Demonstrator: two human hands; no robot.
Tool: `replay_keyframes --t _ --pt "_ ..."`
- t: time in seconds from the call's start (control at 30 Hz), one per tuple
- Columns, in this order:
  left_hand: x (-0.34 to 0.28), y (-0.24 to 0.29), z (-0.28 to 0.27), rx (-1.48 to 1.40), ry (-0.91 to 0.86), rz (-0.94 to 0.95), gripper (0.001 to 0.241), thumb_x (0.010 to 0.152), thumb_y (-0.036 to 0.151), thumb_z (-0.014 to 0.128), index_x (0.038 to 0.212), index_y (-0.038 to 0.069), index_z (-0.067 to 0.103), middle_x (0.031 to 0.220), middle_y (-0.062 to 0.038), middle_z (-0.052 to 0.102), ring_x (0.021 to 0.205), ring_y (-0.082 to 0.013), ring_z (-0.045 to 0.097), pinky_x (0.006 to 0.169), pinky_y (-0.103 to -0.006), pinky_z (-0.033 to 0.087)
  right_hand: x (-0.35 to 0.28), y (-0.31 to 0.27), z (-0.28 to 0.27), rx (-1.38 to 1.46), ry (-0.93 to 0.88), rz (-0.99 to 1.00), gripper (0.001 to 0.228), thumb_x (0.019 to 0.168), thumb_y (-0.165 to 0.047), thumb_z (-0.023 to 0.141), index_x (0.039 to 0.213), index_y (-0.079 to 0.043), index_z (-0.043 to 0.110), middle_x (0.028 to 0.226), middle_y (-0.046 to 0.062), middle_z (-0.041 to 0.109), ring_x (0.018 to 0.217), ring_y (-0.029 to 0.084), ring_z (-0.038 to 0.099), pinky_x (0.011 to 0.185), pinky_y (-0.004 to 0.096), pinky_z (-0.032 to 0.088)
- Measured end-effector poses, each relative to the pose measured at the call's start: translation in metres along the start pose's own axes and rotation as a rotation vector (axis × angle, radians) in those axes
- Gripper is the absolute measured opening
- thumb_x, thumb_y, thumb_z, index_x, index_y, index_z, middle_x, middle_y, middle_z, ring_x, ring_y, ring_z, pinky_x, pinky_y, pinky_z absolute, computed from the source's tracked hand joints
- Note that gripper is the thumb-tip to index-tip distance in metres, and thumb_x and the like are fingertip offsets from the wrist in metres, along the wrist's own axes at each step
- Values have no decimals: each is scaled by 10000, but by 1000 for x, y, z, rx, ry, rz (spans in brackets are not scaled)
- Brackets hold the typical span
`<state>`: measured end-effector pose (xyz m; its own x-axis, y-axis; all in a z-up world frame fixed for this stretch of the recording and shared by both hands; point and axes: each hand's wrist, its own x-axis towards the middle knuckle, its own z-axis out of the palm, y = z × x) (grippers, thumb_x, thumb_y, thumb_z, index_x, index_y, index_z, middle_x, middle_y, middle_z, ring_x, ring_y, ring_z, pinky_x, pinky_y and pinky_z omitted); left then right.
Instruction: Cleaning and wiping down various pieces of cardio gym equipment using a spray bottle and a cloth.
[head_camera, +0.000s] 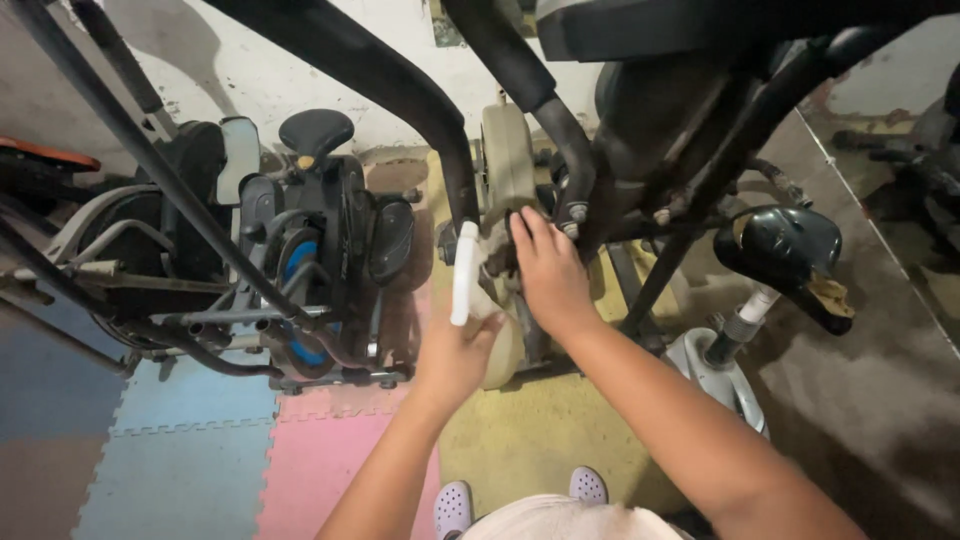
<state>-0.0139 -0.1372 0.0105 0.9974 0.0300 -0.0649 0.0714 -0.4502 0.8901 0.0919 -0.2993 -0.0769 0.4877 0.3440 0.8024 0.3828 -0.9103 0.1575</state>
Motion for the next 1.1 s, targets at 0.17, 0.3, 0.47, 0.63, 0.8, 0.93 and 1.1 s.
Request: replay_keyframes --t 0.17,0.3,0.47,0.63,0.8,0.93,1.1 --pt "6 -5 6 20 -4 -24 609 873 283 747 1347 -38 538 1269 -341 622 1226 -542 559 982 -619 500 -21 3 10 -239 -145 100 455 938 -162 494 1381 -94 569 1312 99 638 1096 264 615 836 346 515" --pt "1 -2 12 -28 -42 -24 572 878 232 746 1340 -45 556 1247 -292 658 1221 -484 606 979 -550 522 -45 11 9 -295 -103 67 399 959 -125 505 1341 -56 597 1286 106 672 929 276 603 724 342 524" --pt "-11 5 1 -20 -64 9 556 868 231 752 1316 -46 575 1234 -310 658 1214 -512 591 967 -573 516 -64 6 -29 -131 -323 147 439 916 -43 514 1351 -8 568 1355 148 642 1060 296 587 869 342 470" --pt "-14 -8 -6 -7 -70 64 531 851 221 763 1283 -25 577 1182 -314 671 1181 -543 591 948 -589 512 -82 4 -39 136 -349 173 675 754 -84 667 1407 30 539 1297 204 628 1183 352 606 1089 395 434" --pt "-11 -6 -9 -19 -54 61 476 847 215 757 1237 4 582 1174 -280 682 1194 -503 608 951 -574 511 -5 -10 -47 99 28 46 626 888 -47 545 1503 -164 553 1394 73 588 1191 274 632 1070 376 496" --pt "-8 5 -20 39 -78 29 495 847 278 769 1224 23 575 1161 -273 692 1187 -490 621 955 -583 508 6 -1 -8 -125 -162 134 927 761 -253 755 1597 -387 379 1469 -62 524 806 259 669 656 353 643" --pt "-2 10 -15 9 -95 12 460 857 247 759 1224 23 595 1186 -269 690 1197 -481 622 967 -551 518 -5 -1 31 -228 -318 199 504 879 -205 603 1380 -262 604 1232 89 675 624 370 717 483 427 603"
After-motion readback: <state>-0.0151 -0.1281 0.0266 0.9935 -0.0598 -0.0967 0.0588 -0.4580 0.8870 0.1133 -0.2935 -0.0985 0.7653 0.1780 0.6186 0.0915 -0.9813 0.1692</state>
